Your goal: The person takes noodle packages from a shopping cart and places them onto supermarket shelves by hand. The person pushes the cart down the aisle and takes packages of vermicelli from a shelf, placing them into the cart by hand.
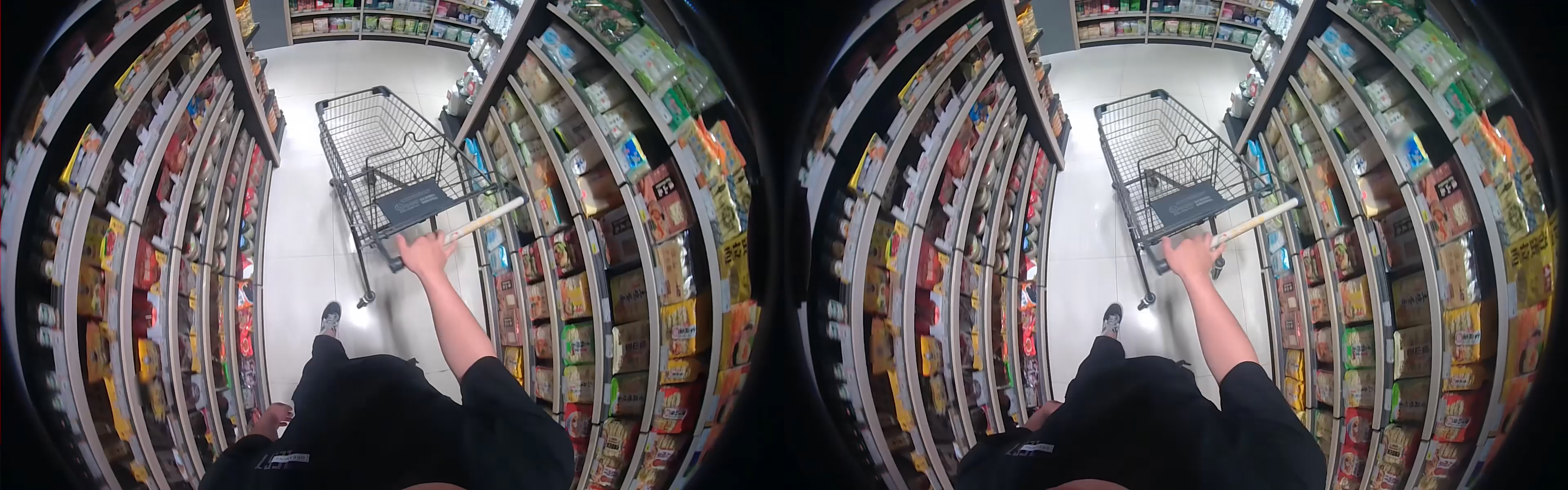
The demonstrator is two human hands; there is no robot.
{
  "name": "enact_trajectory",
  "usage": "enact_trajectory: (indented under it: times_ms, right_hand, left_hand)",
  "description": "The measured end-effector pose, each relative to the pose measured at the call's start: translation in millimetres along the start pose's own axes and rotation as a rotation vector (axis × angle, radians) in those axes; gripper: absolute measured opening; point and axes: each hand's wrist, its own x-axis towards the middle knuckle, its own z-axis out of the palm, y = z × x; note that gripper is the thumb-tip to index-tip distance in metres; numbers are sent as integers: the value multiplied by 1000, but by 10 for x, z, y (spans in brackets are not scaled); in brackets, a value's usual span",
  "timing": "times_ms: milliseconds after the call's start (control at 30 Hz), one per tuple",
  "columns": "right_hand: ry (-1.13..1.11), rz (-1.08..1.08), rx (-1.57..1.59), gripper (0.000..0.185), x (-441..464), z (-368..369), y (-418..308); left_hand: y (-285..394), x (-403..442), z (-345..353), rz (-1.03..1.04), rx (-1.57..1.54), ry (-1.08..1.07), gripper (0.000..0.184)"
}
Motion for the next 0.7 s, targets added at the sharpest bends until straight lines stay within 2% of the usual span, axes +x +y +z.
enact_trajectory:
  times_ms: [67,167,200,233,300,333,400,433,500,567,600,700]
  right_hand:
    - [-11,114,40,45,487,-100,51]
    - [192,25,116,52,1148,-132,389]
    - [178,74,77,65,1411,-135,476]
    - [212,152,169,68,1626,-207,488]
    - [272,330,376,75,1905,-261,544]
    - [258,309,399,81,2181,-189,706]
    - [231,480,509,81,2571,-334,672]
    - [214,565,572,81,2757,-380,647]
    - [249,585,489,75,3093,-494,632]
    - [203,579,444,72,3351,-705,646]
    - [254,588,418,63,3514,-720,695]
    - [275,583,442,51,3898,-950,796]
  left_hand:
    - [507,243,-266,28,-8,24,23]
    - [1526,616,-578,64,-36,38,24]
    - [2013,699,-614,72,-62,139,19]
    - [2474,881,-718,132,-43,69,16]
    - [3542,885,-690,321,98,126,15]
    - [4127,898,-648,418,126,134,17]
    - [5284,948,-484,617,152,171,27]
    - [5868,905,-386,637,93,128,36]
    - [6953,757,-216,669,-29,39,55]
    - [7858,765,-133,629,-323,-18,66]
    - [8247,877,-79,597,-474,-50,73]
    - [9128,1259,-78,461,-694,-28,79]
